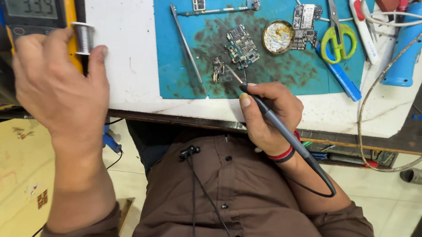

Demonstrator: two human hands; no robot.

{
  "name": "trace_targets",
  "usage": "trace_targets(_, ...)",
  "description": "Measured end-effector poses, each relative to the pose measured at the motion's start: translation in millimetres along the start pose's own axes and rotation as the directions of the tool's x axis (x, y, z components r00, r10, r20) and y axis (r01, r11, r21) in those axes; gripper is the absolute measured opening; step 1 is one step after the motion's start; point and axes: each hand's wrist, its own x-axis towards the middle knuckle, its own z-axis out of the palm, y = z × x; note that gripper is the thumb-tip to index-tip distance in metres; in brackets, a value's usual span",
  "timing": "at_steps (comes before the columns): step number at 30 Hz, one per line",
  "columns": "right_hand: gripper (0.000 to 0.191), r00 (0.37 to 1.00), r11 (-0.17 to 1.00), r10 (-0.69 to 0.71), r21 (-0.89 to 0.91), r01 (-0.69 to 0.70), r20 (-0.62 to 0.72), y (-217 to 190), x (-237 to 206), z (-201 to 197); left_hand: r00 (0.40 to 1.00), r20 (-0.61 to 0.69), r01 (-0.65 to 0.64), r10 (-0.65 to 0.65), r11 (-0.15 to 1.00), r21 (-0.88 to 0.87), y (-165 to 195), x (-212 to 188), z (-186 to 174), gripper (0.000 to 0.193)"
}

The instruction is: The person uses a soldering iron and tweezers to apply solder to a small circuit board. They repeatedly dip the iron into a flux container and work on different points of the board while holding it steady.

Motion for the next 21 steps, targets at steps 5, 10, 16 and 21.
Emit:
trace_targets(5, 0.015, 0.998, 0.998, 0.059, 0.024, -0.058, -0.016, -2.2, -2.0, 0.0, 0.997, 0.071, -0.032, 0.028, 0.998, 0.056, -4.4, 0.0, 7.7, 0.026)
trace_targets(10, 0.017, 0.998, 0.997, 0.034, 0.069, -0.03, -0.049, 2.7, -9.6, -6.2, 0.998, 0.008, -0.065, 0.066, 0.997, -0.035, 14.4, 16.9, -3.5, 0.018)
trace_targets(16, 0.026, 0.969, 0.924, 0.137, 0.378, -0.051, -0.206, 14.3, -20.6, -4.3, 0.923, 0.347, 0.336, 0.166, 0.09, -0.937, 84.2, 7.7, -1.7, 0.021)
trace_targets(21, 0.025, 0.895, 0.895, 0.17, 0.445, 0.035, -0.412, 28.9, -9.7, -27.4, 0.913, -0.044, -0.294, 0.406, 0.581, -0.759, 137.4, 19.6, 18.2, 0.03)
